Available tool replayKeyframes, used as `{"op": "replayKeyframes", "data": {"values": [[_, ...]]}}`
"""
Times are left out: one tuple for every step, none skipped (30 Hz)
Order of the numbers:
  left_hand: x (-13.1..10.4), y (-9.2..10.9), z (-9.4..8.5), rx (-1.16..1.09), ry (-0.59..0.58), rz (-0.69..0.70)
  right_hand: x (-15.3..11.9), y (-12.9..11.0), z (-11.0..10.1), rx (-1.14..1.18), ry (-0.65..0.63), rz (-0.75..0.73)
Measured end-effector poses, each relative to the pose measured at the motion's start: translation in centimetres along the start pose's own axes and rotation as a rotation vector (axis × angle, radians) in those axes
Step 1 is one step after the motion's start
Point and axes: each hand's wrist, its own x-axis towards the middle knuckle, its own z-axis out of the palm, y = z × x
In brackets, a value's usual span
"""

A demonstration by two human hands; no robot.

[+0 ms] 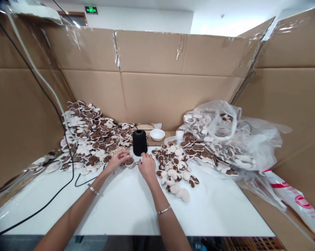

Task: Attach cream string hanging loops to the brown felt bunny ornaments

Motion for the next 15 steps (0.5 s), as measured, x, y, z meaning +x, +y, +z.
{"op": "replayKeyframes", "data": {"values": [[0.1, -0.2, -0.2, -0.01, 0.001, 0.021, -0.1, 0.0, -0.5, -0.133, 0.009, -0.015], [0.1, -0.4, -0.3, -0.018, 0.007, 0.044, -0.2, 0.1, -0.8, -0.235, -0.007, -0.023], [0.2, -0.5, -0.4, -0.025, 0.019, 0.069, -0.4, 0.1, -1.0, -0.309, -0.038, -0.026], [0.2, -0.7, -0.5, -0.031, 0.037, 0.093, -0.5, 0.2, -1.1, -0.362, -0.075, -0.02], [0.2, -0.8, -0.5, -0.036, 0.054, 0.112, -0.6, 0.2, -1.1, -0.399, -0.108, -0.012], [0.1, -0.9, -0.6, -0.041, 0.069, 0.13, -0.6, 0.4, -1.0, -0.419, -0.137, 0.0], [0.0, -1.0, -0.6, -0.045, 0.081, 0.148, -0.7, 0.5, -0.8, -0.42, -0.168, 0.011], [0.0, -1.0, -0.6, -0.049, 0.086, 0.164, -0.7, 0.6, -0.7, -0.391, -0.197, 0.031], [-0.1, -0.9, -0.7, -0.054, 0.082, 0.174, -0.6, 0.8, -0.5, -0.31, -0.215, 0.072], [-0.2, -0.9, -0.7, -0.061, 0.071, 0.18, -0.6, 0.9, -0.3, -0.184, -0.219, 0.129], [-0.3, -0.8, -0.7, -0.07, 0.058, 0.181, -0.5, 1.0, -0.2, -0.034, -0.207, 0.192], [-0.4, -0.6, -0.7, -0.077, 0.046, 0.183, -0.4, 1.1, 0.0, 0.103, -0.189, 0.246], [-0.5, -0.5, -0.7, -0.079, 0.035, 0.186, -0.3, 1.1, 0.1, 0.222, -0.171, 0.285], [-0.6, -0.4, -0.7, -0.074, 0.027, 0.19, -0.2, 1.0, 0.2, 0.331, -0.16, 0.31], [-0.7, -0.3, -0.6, -0.064, 0.023, 0.195, -0.1, 0.9, 0.3, 0.425, -0.162, 0.325]]}}
